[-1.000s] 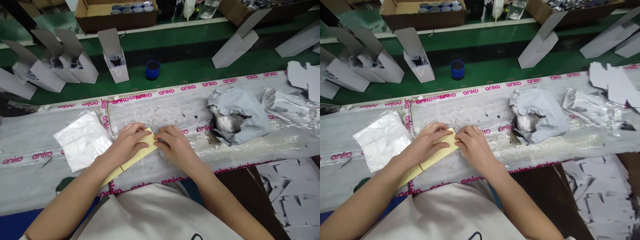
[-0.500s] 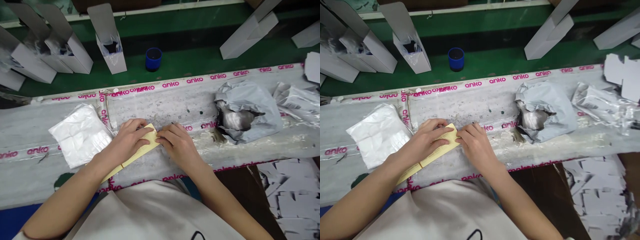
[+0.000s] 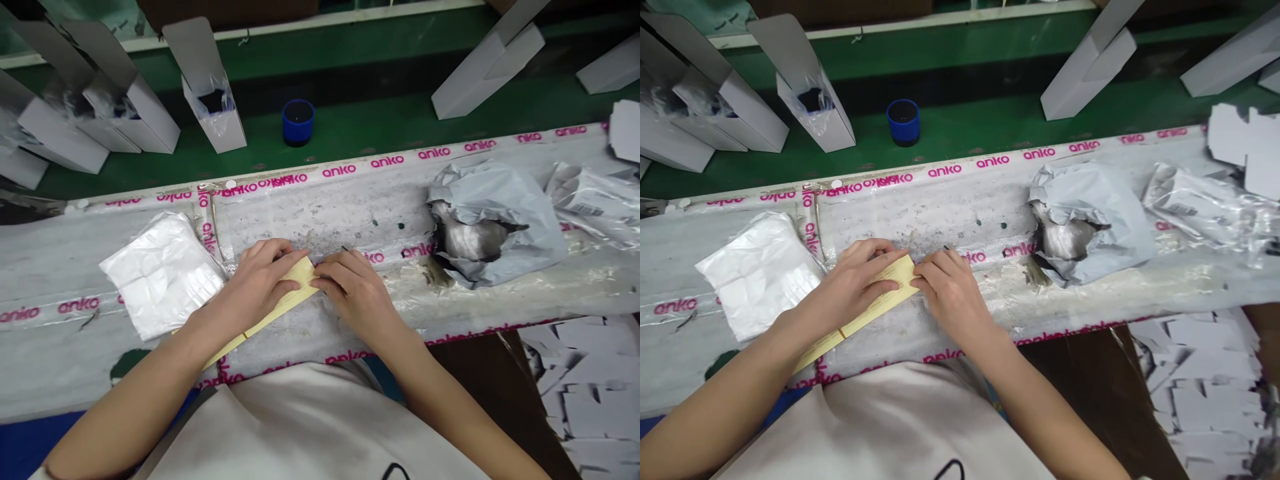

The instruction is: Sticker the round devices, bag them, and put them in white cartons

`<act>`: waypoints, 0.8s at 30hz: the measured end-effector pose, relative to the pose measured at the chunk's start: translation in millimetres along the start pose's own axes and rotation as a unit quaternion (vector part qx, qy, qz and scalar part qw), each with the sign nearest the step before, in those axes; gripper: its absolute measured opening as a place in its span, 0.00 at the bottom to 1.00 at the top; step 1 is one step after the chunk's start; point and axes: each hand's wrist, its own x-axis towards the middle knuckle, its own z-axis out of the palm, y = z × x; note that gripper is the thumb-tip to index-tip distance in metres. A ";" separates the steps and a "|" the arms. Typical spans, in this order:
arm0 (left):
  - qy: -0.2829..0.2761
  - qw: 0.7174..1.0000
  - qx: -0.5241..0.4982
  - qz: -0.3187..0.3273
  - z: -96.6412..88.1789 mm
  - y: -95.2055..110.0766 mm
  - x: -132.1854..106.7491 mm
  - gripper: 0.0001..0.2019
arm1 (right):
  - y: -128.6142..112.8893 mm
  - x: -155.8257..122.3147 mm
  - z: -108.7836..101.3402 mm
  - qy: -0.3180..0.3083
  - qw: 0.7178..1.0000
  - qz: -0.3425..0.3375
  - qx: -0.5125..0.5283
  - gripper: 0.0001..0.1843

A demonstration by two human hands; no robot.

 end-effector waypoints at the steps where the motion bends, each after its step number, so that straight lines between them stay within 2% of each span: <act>1: 0.001 1.000 0.003 -0.004 0.6 1.5 0.6 0.20 | -0.2 0.1 -0.2 -0.002 1.000 0.003 0.004 0.05; 3: 0.004 1.000 0.012 -0.009 2.1 4.1 2.1 0.20 | -0.8 -0.3 -1.0 -0.007 1.000 0.012 0.009 0.04; 7: 0.011 1.000 0.014 -0.016 4.4 6.3 4.3 0.17 | -2.0 -3.1 -2.9 -0.011 1.000 0.024 0.002 0.17; 9: 0.014 1.000 0.014 -0.014 4.8 6.2 4.0 0.16 | -2.4 -5.1 -3.2 -0.012 1.000 0.016 -0.005 0.19; 13: 0.033 0.999 0.027 0.008 6.0 5.6 0.6 0.13 | -4.2 -8.3 -1.4 -0.001 1.000 -0.006 -0.020 0.16; 18: 0.052 0.998 0.018 0.029 9.8 -0.7 -0.5 0.12 | -1.9 -7.7 3.4 0.020 0.999 0.004 -0.031 0.18; 21: 0.070 0.997 0.014 0.006 12.6 0.7 -0.3 0.11 | -0.1 -11.8 4.6 0.022 0.999 -0.009 -0.025 0.16; 24: 0.074 0.996 0.016 -0.048 15.6 13.6 -2.6 0.20 | -0.7 -22.7 3.7 0.051 0.997 -0.053 -0.002 0.15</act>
